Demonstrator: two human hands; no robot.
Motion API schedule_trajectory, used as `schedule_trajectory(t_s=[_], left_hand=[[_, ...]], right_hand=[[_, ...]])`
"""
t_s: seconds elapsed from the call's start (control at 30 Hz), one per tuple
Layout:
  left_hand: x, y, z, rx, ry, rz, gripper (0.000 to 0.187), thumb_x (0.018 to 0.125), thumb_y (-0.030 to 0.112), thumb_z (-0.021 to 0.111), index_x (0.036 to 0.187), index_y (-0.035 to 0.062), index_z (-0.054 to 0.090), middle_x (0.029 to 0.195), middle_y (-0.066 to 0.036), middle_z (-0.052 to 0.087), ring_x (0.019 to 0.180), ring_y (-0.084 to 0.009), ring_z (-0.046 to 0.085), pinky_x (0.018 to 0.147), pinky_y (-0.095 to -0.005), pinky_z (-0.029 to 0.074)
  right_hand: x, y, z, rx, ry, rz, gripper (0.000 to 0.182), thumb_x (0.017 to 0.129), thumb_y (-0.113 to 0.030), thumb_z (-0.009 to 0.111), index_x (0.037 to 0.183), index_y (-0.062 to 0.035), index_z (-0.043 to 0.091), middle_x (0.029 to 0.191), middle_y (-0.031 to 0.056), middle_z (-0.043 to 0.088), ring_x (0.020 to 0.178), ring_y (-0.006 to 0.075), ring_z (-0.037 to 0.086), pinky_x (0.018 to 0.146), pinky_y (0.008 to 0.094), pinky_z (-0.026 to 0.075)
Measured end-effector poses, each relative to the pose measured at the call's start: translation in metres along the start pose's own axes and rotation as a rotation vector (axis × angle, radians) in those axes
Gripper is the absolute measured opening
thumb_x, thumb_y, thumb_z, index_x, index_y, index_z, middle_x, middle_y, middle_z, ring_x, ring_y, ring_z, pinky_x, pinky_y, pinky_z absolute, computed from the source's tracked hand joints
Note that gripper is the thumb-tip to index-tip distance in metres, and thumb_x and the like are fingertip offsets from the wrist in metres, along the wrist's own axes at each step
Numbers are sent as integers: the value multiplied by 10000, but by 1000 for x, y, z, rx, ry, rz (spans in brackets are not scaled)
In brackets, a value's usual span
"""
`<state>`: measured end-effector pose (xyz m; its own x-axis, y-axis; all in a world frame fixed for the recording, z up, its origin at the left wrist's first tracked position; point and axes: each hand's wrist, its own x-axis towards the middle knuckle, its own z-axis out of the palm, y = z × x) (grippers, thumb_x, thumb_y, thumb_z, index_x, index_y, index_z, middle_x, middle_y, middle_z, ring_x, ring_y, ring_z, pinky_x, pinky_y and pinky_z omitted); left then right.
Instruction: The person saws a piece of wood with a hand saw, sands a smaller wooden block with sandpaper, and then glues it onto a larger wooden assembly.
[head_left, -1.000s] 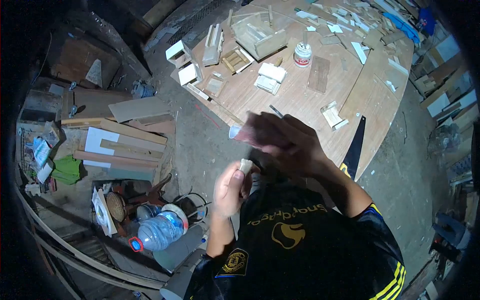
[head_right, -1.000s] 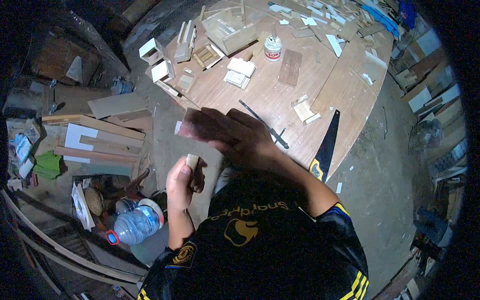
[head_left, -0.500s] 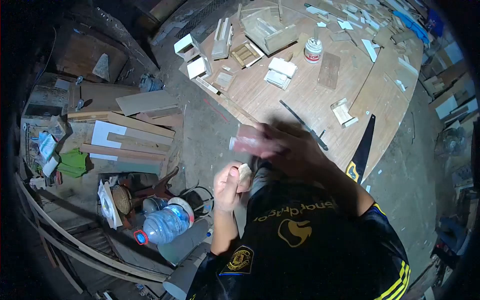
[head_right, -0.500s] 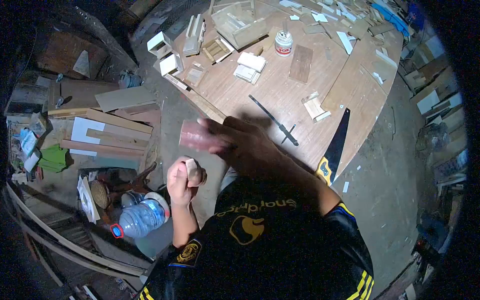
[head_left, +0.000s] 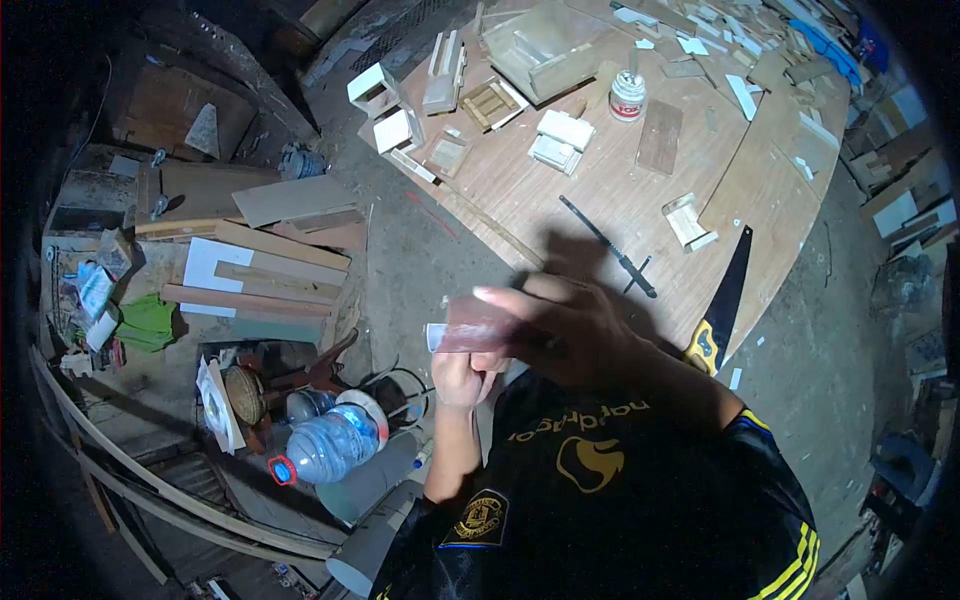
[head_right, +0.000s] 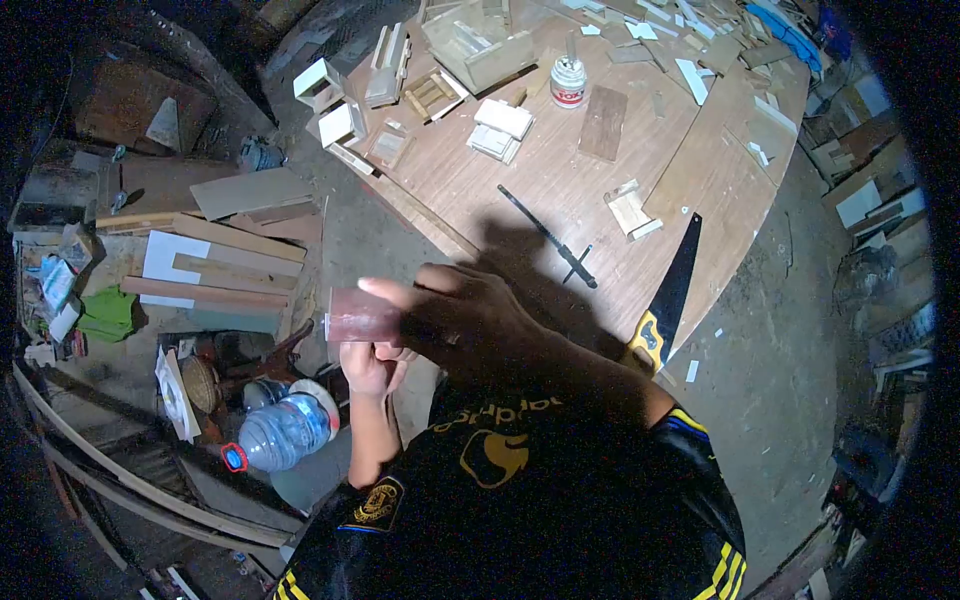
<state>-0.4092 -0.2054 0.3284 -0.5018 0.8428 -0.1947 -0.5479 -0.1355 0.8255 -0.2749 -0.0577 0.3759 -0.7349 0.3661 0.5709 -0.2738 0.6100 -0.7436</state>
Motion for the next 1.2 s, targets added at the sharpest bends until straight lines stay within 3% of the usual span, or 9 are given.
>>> schedule_trajectory(t_s=[0.07,0.2,0.27,0.33,0.47,0.6,0.7,1.0,1.2], left_hand=[[0,-1,7,117,149,9,326,957,225,471,1158,-29,505,822,-67,576,588,-146,533,492,-274,435],[1,1,1,73,-36,156,311,968,247,430,1140,0,506,698,-46,514,493,-124,437,442,-266,349],[1,1,7,-261,-218,21,325,968,250,431,1137,-19,500,641,-25,473,472,-109,391,434,-263,308],[-1,2,19,-63,-112,73,345,978,255,417,1129,-46,493,579,-4,424,458,-100,364,442,-257,300],[-2,8,32,60,-167,-35,380,1002,317,397,766,27,463,542,10,381,454,-90,348,452,-244,281],[0,9,30,4,-230,-13,363,997,310,408,788,21,476,536,11,377,448,-90,341,450,-242,278],[-4,13,37,24,-158,-2,359,994,310,412,793,21,482,536,11,381,446,-90,342,448,-238,279],[-5,9,38,104,-195,96,362,1000,320,417,814,21,501,560,-7,409,468,-88,362,462,-233,298],[1,8,31,840,64,425,402,1003,380,409,985,-3,529,647,-1,468,546,-66,405,508,-223,340]], right_hand=[[1,-4,-2,-93,-82,6,583,759,-130,758,1280,-33,515,764,28,502,617,139,495,549,306,439],[3,-8,-10,14,153,-41,620,753,-139,763,1302,-25,499,755,37,502,611,152,495,533,305,429],[5,-3,-12,-5,150,-79,623,750,-156,772,1292,-14,499,796,64,549,626,150,521,533,290,437],[4,-4,-17,-36,-107,60,571,802,-211,730,1278,4,499,883,106,602,690,181,575,589,316,471],[3,11,-13,-136,-105,172,529,850,-267,668,1278,-7,501,922,124,617,741,216,598,655,356,488],[9,24,-9,-197,161,-76,554,885,-263,627,1360,-56,428,809,128,579,710,286,608,654,372,504],[5,-11,-28,88,-150,186,547,804,-207,719,1286,-43,516,904,119,604,794,246,615,687,355,501],[3,24,-13,-64,89,144,540,860,-285,667,1310,-43,490,981,146,611,848,273,617,759,360,496],[9,-7,-28,59,81,267,583,847,-270,689,1310,1,461,1026,180,606,936,266,620,802,366,499]])
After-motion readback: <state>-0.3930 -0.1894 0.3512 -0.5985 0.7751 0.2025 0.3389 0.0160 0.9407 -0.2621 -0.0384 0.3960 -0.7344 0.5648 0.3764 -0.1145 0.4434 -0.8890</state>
